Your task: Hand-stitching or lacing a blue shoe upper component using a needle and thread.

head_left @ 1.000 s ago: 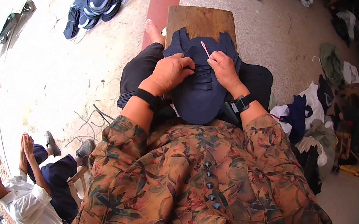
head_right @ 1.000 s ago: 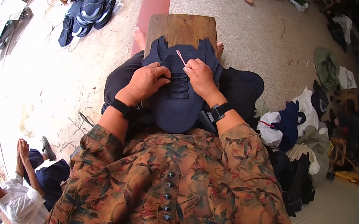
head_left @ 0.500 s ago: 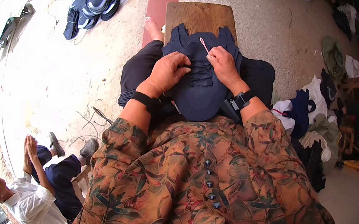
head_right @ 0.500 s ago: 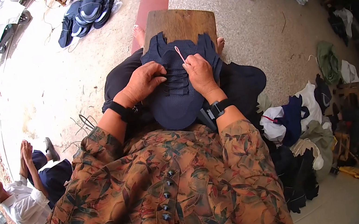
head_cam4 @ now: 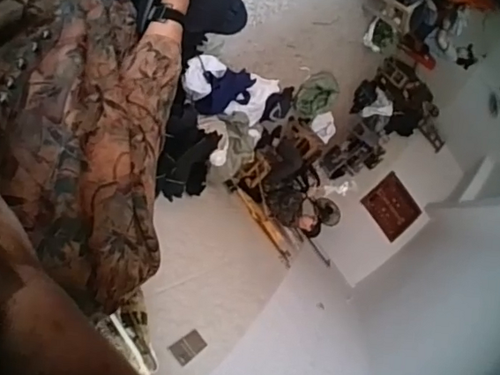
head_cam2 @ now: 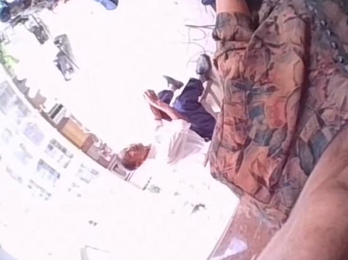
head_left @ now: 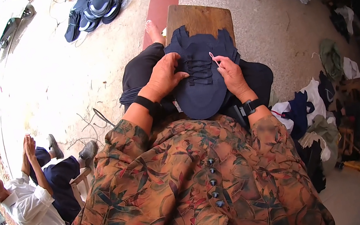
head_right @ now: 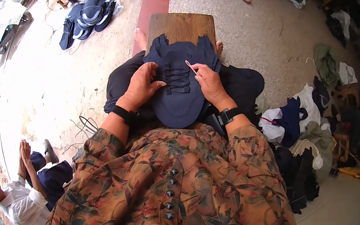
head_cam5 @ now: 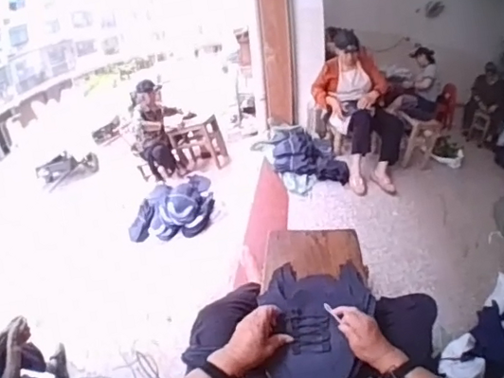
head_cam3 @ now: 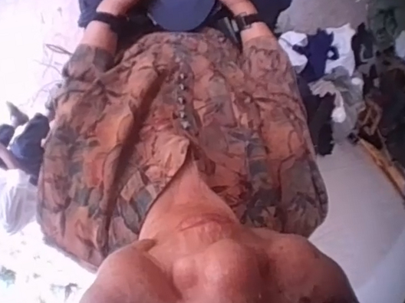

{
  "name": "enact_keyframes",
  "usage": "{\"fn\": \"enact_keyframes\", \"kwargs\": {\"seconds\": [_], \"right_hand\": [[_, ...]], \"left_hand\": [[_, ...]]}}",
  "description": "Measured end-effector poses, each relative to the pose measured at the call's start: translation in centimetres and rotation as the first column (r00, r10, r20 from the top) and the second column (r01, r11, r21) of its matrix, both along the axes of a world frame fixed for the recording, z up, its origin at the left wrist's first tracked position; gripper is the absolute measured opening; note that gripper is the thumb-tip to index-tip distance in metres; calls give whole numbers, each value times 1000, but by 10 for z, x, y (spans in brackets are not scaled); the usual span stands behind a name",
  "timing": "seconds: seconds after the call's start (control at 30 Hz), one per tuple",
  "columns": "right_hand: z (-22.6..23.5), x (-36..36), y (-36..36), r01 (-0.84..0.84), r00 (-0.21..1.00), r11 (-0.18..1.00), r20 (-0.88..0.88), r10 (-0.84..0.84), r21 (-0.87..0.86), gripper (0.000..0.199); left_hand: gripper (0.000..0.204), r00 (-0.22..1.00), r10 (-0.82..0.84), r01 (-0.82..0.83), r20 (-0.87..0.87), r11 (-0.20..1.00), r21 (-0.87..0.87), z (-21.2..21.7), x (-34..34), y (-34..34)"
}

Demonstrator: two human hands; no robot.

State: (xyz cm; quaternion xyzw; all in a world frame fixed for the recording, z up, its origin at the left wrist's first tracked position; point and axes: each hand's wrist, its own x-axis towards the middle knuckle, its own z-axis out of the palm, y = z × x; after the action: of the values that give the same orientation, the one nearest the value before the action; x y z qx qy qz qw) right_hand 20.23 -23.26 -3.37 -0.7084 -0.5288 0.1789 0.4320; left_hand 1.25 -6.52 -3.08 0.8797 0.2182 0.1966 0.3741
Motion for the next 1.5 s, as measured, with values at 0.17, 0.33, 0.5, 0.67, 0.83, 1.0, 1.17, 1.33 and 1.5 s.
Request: {"fn": "enact_keyframes", "kwargs": {"seconds": [0.17, 0.33, 0.5, 0.67, 0.83, 1.0, 1.17, 1.33, 1.5], "right_hand": [[-10, -2, -5, -28, 968, 993, 249, -1, 114, 7], [-1, -10, -11, -36, 955, 988, 298, -10, 148, 2], [-3, -35, -26, -159, 865, 986, 488, 120, 39, 3], [-1, -31, -24, -71, 993, 997, 92, 70, 1, 14], [1, -23, -22, -8, 999, 984, 52, -1, 178, 7], [1, -21, -9, -75, 951, 995, 306, 50, 71, 7], [9, -28, -9, -111, 902, 992, 414, 123, -53, 7], [20, -26, 1, -154, 920, 985, 352, 172, -80, 8], [22, -16, 12, -112, 993, 965, -55, 102, -238, 10]], "left_hand": [[51, 999, 27, -29, -23, 995, -99, -1, 3, 3], [51, 998, -31, 17, 55, 972, 236, 2, -8, -5], [44, 987, -143, 158, -67, 874, 459, -2, -16, -25], [35, 988, -126, 156, -92, 839, 522, -6, -11, -11], [27, 994, -106, 103, -14, 910, 402, 11, -4, -18], [31, 993, -99, 112, -57, 950, 291, 6, 10, -24], [36, 991, -36, 62, -129, 976, 206, 13, 14, -24], [33, 997, -69, 75, -47, 986, 146, 13, 11, -20], [28, 994, -92, 101, -65, 983, 151, 7, 14, -18]]}}
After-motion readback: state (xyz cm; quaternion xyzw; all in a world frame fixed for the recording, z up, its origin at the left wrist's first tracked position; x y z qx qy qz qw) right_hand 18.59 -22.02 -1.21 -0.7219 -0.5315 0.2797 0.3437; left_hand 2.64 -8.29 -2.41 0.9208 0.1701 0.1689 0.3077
